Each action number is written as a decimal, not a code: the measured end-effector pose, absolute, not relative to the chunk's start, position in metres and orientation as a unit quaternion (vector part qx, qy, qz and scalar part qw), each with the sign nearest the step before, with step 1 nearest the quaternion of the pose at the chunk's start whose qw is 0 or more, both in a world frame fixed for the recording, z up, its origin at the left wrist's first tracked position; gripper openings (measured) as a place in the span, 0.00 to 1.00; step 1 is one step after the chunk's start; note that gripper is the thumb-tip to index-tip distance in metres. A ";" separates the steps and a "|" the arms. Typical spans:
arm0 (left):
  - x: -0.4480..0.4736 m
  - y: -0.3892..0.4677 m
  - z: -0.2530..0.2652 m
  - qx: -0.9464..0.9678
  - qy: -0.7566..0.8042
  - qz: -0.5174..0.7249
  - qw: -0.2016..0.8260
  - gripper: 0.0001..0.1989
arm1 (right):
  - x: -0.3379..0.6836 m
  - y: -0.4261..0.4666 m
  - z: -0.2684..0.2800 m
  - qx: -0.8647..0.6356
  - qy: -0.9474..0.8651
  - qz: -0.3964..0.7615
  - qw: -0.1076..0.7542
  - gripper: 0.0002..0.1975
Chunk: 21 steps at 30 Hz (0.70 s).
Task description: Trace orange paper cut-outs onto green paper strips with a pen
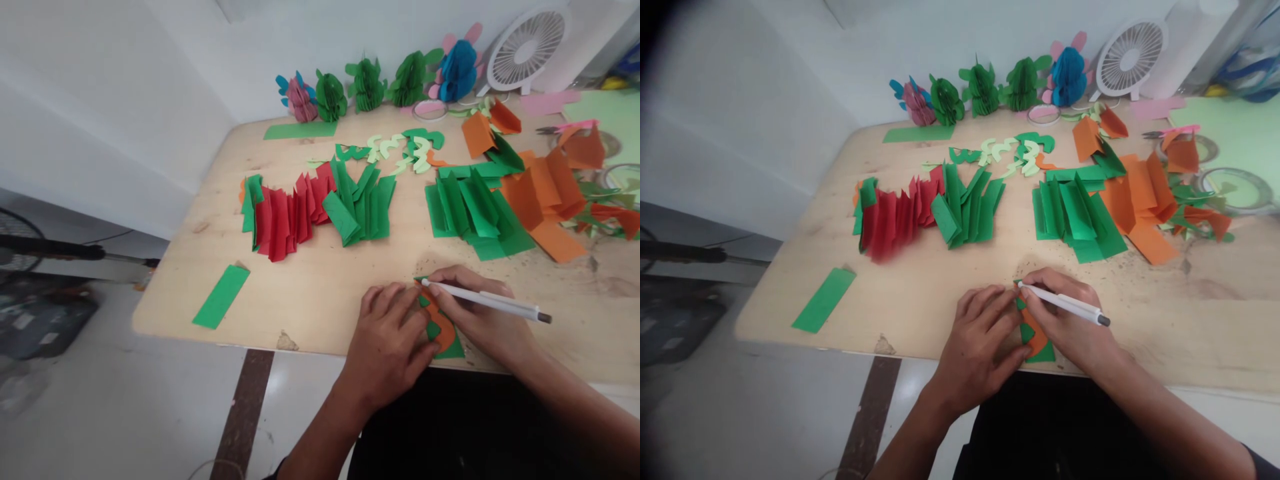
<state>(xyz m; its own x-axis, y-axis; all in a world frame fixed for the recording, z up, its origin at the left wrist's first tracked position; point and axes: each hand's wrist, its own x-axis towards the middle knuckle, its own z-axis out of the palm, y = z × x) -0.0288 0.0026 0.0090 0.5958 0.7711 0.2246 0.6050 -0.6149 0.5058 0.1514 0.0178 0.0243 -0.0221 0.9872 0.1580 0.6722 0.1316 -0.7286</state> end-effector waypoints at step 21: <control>-0.028 0.002 0.009 0.873 0.393 0.224 0.181 0.15 | 0.157 0.004 0.024 -0.603 -0.692 0.201 0.343 0.04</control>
